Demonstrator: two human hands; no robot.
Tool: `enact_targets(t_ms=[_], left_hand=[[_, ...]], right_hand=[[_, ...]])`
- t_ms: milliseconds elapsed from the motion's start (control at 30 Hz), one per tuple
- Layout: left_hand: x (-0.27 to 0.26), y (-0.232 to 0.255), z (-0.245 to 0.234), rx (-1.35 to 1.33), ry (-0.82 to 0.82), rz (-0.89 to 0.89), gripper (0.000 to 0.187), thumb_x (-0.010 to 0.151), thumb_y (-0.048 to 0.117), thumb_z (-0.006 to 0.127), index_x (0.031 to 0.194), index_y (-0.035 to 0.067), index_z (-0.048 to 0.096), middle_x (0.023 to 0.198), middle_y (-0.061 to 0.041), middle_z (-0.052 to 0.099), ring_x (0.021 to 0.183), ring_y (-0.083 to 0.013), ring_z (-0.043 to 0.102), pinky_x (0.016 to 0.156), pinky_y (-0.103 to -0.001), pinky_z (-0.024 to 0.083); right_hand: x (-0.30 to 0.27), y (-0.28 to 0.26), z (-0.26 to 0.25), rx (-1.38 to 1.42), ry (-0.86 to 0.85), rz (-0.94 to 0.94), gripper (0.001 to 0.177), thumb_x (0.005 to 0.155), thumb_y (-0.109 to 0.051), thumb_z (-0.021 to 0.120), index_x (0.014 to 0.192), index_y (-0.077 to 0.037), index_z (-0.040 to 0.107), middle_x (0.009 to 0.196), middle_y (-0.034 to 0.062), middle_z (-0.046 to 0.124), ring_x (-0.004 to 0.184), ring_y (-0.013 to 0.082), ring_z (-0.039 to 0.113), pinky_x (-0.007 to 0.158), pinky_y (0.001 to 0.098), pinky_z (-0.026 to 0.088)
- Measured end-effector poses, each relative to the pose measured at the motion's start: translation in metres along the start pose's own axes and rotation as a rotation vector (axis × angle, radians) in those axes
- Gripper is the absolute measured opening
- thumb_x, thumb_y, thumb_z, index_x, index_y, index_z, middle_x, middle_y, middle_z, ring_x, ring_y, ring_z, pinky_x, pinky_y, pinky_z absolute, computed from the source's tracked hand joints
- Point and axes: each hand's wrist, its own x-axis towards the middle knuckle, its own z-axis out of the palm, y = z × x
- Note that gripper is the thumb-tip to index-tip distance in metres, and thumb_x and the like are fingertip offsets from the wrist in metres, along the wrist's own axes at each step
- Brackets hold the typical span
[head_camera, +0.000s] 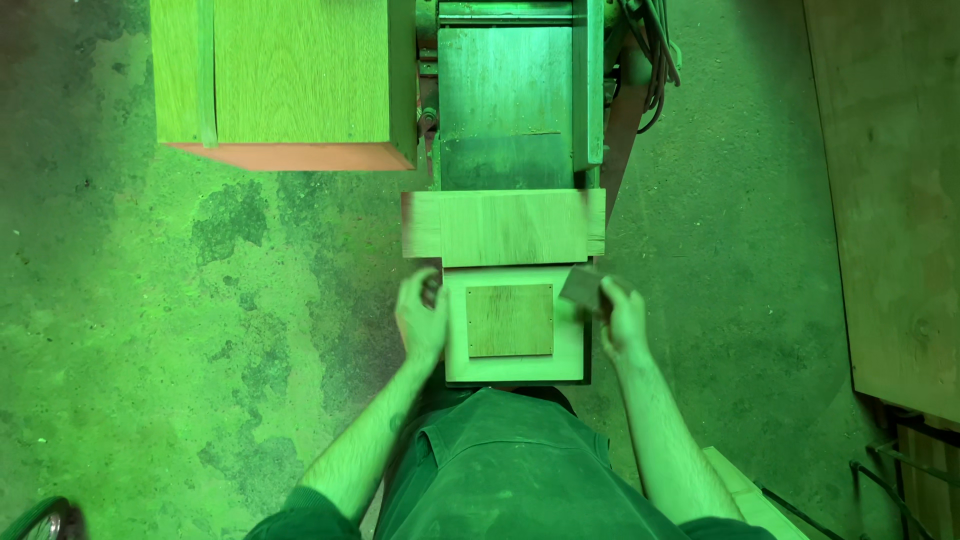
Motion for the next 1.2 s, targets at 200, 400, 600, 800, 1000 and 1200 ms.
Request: enact_targets(t_ms=[200, 400, 600, 800, 1000, 1200], left_hand=[[-0.07, -0.006, 0.0, -0.279, -0.349, -0.35, 0.053, 0.11, 0.014, 0.093, 0.161, 0.007, 0.083, 0.144, -0.022, 0.086, 0.13, -0.0371, 0.09, 0.096, -0.046, 0.081], [-0.086, 0.006, 0.009, -0.188, -0.308, -0.279, 0.065, 0.108, 0.017, 0.095, 0.17, 0.004, 0.079, 0.153, -0.027, 0.084, 0.141, -0.0478, 0.086, 0.11, -0.057, 0.076], [-0.083, -0.031, 0.045, -0.419, -0.233, -0.428, 0.057, 0.103, 0.01, 0.093, 0.159, 0.004, 0.088, 0.122, -0.008, 0.087, 0.106, -0.0183, 0.081, 0.092, -0.037, 0.072], [-0.1, 0.03, 0.01, -0.572, -0.368, -0.328, 0.073, 0.087, 0.03, 0.118, 0.148, 0.006, 0.084, 0.122, -0.012, 0.08, 0.112, -0.0282, 0.074, 0.096, -0.044, 0.064], [-0.123, 0.07, -0.018, -0.313, -0.376, 0.009, 0.066, 0.104, 0.012, 0.097, 0.167, 0.003, 0.082, 0.138, -0.032, 0.094, 0.136, -0.053, 0.088, 0.113, -0.065, 0.069], [-0.135, 0.05, -0.004, -0.235, -0.323, 0.18, 0.048, 0.105, 0.015, 0.1, 0.149, 0.032, 0.096, 0.13, -0.007, 0.1, 0.132, -0.037, 0.091, 0.106, -0.052, 0.072]], right_hand=[[-0.04, 0.089, -0.008, 0.031, -0.096, -0.169, 0.042, 0.118, -0.018, 0.091, 0.148, 0.01, 0.085, 0.136, 0.0198, 0.085, 0.13, 0.0274, 0.075, 0.123, 0.0528, 0.063], [-0.033, 0.126, -0.006, -0.2, -0.146, -0.244, 0.035, 0.117, -0.029, 0.094, 0.143, -0.005, 0.097, 0.142, 0.0158, 0.094, 0.138, 0.03, 0.082, 0.126, 0.0561, 0.063], [-0.005, 0.144, -0.011, -0.173, -0.095, -0.286, 0.025, 0.111, -0.03, 0.098, 0.128, -0.012, 0.101, 0.121, 0.009, 0.094, 0.118, 0.0229, 0.082, 0.109, 0.0496, 0.068], [-0.014, 0.146, -0.024, 0.046, -0.389, 0.037, 0.044, 0.117, -0.025, 0.099, 0.149, 0.0, 0.083, 0.127, 0.0237, 0.091, 0.107, 0.0387, 0.093, 0.088, 0.0606, 0.078], [-0.015, 0.141, -0.027, 0.186, -0.342, -0.083, 0.025, 0.118, -0.017, 0.094, 0.13, 0.001, 0.083, 0.112, 0.0145, 0.088, 0.1, 0.0294, 0.093, 0.084, 0.0464, 0.077], [0.026, 0.149, -0.041, 0.295, -0.283, -0.11, 0.028, 0.117, -0.015, 0.093, 0.139, 0.002, 0.086, 0.121, 0.0194, 0.086, 0.107, 0.0346, 0.093, 0.095, 0.0576, 0.079]])
